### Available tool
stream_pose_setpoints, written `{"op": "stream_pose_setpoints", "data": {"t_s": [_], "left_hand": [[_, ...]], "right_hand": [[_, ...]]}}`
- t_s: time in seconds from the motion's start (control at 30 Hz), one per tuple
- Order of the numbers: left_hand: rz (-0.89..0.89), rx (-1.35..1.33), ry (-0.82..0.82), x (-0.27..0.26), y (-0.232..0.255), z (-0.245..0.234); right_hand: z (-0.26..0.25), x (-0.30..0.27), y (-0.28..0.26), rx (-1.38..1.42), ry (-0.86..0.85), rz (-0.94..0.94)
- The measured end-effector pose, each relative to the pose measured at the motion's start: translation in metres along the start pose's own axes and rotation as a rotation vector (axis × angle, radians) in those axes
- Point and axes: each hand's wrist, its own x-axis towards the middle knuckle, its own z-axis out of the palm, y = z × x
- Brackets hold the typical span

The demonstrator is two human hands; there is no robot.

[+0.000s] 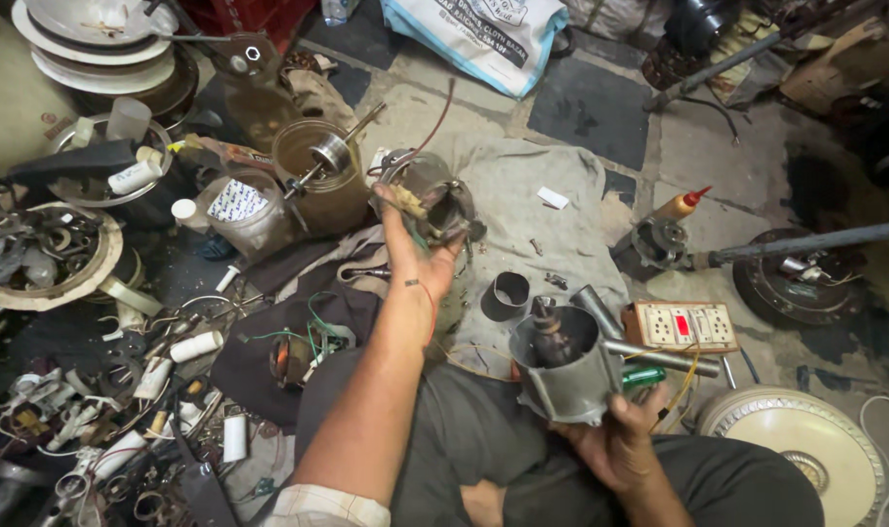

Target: The person sits on the floor and repairs a small electrical motor. They connect wires to a multimeter, use a screwdriver to remove screws, disassemble the motor housing, and apply lubricant to the rotor shaft before reassembling the unit.

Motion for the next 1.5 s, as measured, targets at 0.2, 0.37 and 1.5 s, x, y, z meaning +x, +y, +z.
{"op": "stream_pose_setpoints", "data": {"t_s": [0.2, 0.37, 1.5], "left_hand": [[-0.091, 0.070, -0.046, 0.012, -0.003, -0.022], [-0.192, 0.068, 0.045, 0.022, -0.003, -0.020], [0.368, 1.683, 0.742, 0.030, -0.034, -0.075]], "right_hand": [[-0.042, -0.005, -0.008, 0.015, 0.008, 0.007], [-0.090, 0.012, -0.016, -0.008, -0.139, -0.013], [-0.089, 0.017, -0.034, 0.190, 0.036, -0.016]]}}
